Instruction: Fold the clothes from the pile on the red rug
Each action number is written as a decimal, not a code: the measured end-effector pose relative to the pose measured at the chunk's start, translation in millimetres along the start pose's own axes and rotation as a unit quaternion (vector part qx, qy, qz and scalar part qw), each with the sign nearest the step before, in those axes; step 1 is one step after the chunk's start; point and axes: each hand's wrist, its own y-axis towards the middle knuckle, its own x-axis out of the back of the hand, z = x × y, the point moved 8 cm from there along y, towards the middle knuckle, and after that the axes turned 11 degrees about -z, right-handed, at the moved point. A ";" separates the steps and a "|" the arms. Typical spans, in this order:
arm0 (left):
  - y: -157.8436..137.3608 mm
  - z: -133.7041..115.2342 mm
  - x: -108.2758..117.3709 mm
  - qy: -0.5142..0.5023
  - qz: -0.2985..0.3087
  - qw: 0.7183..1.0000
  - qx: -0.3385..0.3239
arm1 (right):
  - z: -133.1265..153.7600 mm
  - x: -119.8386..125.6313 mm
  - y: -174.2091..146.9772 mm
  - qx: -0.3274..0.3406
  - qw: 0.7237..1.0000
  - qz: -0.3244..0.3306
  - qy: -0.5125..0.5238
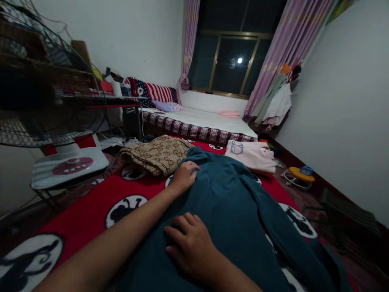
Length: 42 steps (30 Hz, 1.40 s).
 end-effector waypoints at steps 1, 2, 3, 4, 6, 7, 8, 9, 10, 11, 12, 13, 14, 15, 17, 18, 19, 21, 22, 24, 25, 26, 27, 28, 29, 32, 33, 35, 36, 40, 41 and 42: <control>10.4 -2.1 -10.2 0.022 0.032 0.999 -0.024 | 2.2 -1.3 -0.1 0.013 1.000 0.003 0.006; 21.1 -1.1 -20.6 0.047 0.060 0.996 -0.041 | 3.3 -2.7 -0.3 0.024 1.000 0.004 0.010; 32.1 2.6 -30.6 0.074 0.081 0.993 -0.050 | 3.5 -4.0 -0.5 0.030 0.999 0.001 0.012; 43.5 8.3 -40.1 0.101 0.098 0.989 -0.054 | 2.9 -5.4 -0.7 0.034 0.999 -0.003 0.012; 66.1 22.1 -57.3 0.144 0.125 0.980 -0.052 | 0.3 -9.7 -1.5 0.039 0.999 -0.014 0.012; 76.7 28.8 -64.9 0.156 0.137 0.977 -0.049 | -1.1 -12.7 -2.0 0.043 0.999 -0.019 0.011; 86.6 34.6 -72.1 0.160 0.150 0.974 -0.048 | -2.6 -16.1 -2.5 0.047 0.999 -0.024 0.008; 95.5 39.5 -78.6 0.160 0.162 0.973 -0.047 | -4.1 -19.7 -3.0 0.052 0.998 -0.028 0.005; 103.3 43.6 -84.4 0.157 0.173 0.971 -0.046 | -5.6 -23.3 -3.5 0.055 0.998 -0.031 0.001; 110.2 47.2 -89.4 0.155 0.183 0.970 -0.045 | -6.9 -26.4 -3.8 0.058 0.998 -0.035 -0.002; 116.0 50.8 -93.8 0.155 0.192 0.968 -0.041 | -8.1 -28.8 -4.0 0.057 0.998 -0.039 -0.003; 121.0 54.3 -97.3 0.158 0.198 0.967 -0.036 | -8.7 -30.6 -4.3 0.057 0.998 -0.041 -0.001; 125.5 58.1 -99.6 0.163 0.198 0.966 -0.028 | -8.4 -31.6 -4.7 0.057 0.997 -0.043 0.003; 129.5 62.0 -100.7 0.171 0.192 0.966 -0.018 | -7.3 -32.0 -5.1 0.059 0.997 -0.044 0.010; 135.3 69.2 -100.8 0.187 0.165 0.968 0.002 | -3.7 -31.0 -6.1 0.064 0.997 -0.049 0.021; 136.3 72.4 -100.7 0.193 0.149 0.970 0.012 | -1.7 -30.2 -6.6 0.065 0.996 -0.052 0.024; 135.7 75.1 -101.2 0.197 0.135 0.971 0.020 | -0.1 -29.7 -7.1 0.065 0.996 -0.052 0.025; 130.5 79.5 -105.1 0.200 0.118 0.972 0.031 | 2.1 -30.7 -7.8 0.067 0.997 -0.041 0.026; 126.7 81.0 -108.2 0.199 0.117 0.972 0.035 | 2.9 -32.0 -8.2 0.070 0.997 -0.030 0.029; 120.0 82.5 -114.2 0.191 0.122 0.973 0.039 | 2.8 -35.1 -8.7 0.077 0.996 -0.007 0.039; 117.9 82.1 -115.8 0.184 0.126 0.974 0.038 | 1.7 -36.2 -8.9 0.078 0.996 0.001 0.046; 116.6 80.9 -116.0 0.177 0.130 0.975 0.036 | 0.2 -36.9 -8.9 0.077 0.996 0.005 0.052; 115.6 78.6 -114.5 0.169 0.132 0.976 0.032 | -1.3 -37.3 -8.8 0.078 0.995 0.006 0.057; 114.1 75.4 -111.1 0.162 0.134 0.977 0.028 | -2.4 -37.4 -8.7 0.079 0.995 0.005 0.064; 111.1 71.7 -105.9 0.159 0.133 0.978 0.026 | -2.9 -37.3 -8.6 0.082 0.994 0.004 0.071; 86.4 53.6 -83.8 0.123 0.119 0.985 0.006 | -1.6 -33.4 -7.1 0.090 0.992 -0.003 0.090; 72.0 46.2 -76.9 0.099 0.119 0.988 -0.008 | -0.8 -30.6 -6.1 0.088 0.992 -0.004 0.095; 37.3 35.9 -67.7 0.056 0.148 0.987 -0.031 | 0.9 -22.9 -3.4 0.076 0.992 -0.005 0.105; 19.8 35.5 -65.6 0.050 0.174 0.983 -0.029 | 1.8 -18.6 -2.0 0.068 0.992 -0.002 0.109; -22.1 51.6 -62.3 0.115 0.246 0.962 -0.001 | 6.8 -5.9 1.2 0.061 0.992 0.020 0.110; -24.2 54.7 -62.2 0.133 0.250 0.959 -0.005 | 8.5 -4.9 1.1 0.066 0.992 0.028 0.109; -24.2 56.4 -62.5 0.149 0.254 0.956 -0.012 | 10.7 -4.9 0.6 0.072 0.991 0.036 0.107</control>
